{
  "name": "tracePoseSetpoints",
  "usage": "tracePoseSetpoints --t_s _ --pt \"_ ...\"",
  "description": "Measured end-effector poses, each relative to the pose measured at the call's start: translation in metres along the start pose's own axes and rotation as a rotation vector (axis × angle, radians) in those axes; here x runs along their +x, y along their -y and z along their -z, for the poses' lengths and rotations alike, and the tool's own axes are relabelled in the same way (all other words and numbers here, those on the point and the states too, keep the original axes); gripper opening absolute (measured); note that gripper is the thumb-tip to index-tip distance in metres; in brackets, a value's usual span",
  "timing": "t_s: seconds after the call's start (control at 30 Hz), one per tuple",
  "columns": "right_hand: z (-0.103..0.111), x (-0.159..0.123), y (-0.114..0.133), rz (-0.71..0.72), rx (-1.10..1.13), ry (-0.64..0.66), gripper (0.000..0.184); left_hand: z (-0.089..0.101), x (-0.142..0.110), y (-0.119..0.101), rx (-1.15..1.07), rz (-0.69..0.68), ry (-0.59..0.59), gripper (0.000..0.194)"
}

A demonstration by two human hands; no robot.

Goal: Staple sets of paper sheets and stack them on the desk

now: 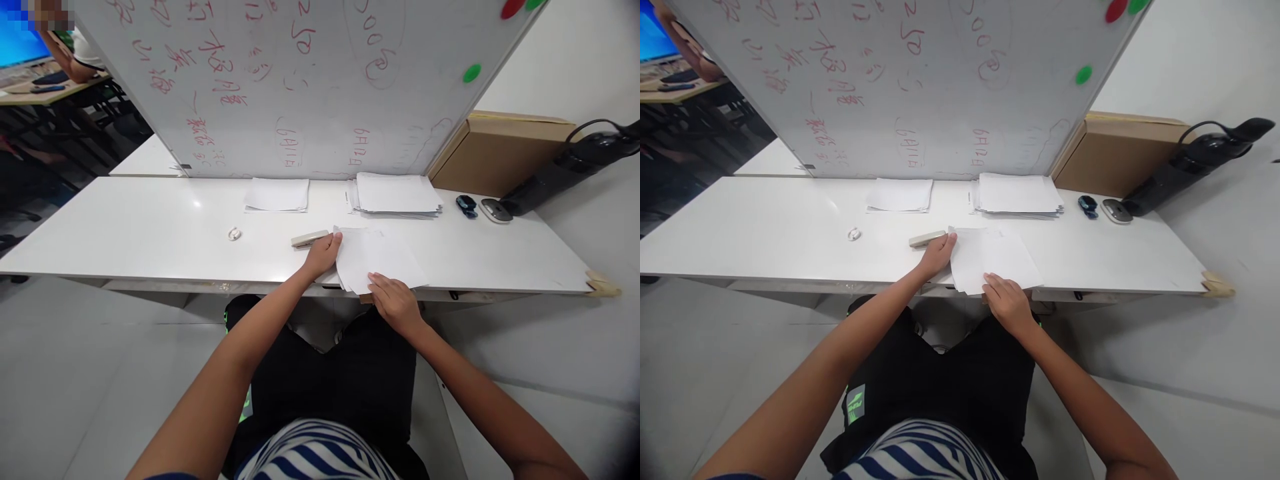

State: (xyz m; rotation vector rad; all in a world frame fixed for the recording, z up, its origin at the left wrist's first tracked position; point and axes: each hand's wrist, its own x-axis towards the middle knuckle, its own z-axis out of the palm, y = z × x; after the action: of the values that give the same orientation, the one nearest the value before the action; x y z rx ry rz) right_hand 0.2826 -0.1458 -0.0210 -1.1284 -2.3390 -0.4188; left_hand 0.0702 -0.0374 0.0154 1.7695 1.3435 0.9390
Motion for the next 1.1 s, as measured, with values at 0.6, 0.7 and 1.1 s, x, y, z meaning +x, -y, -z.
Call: tracePoseSetpoints --t_s 0.6,0.7,1.1 --pt "-0.003 -0.010 0.004 -0.132 0.047 -0.074 0.036 -0.002 0.002 0.003 0.062 -0.046 -0.001 0.043" --pt "-0.008 -0.010 0.009 -0.163 0.057 -0.064 0.039 -0.003 0.002 0.005 0.039 -0.062 -0.012 0.044" --pt "-0.020 -0.003 0.020 -0.205 0.070 0.026 0.039 -0.003 0.000 0.003 0.018 -0.036 0.023 0.043"
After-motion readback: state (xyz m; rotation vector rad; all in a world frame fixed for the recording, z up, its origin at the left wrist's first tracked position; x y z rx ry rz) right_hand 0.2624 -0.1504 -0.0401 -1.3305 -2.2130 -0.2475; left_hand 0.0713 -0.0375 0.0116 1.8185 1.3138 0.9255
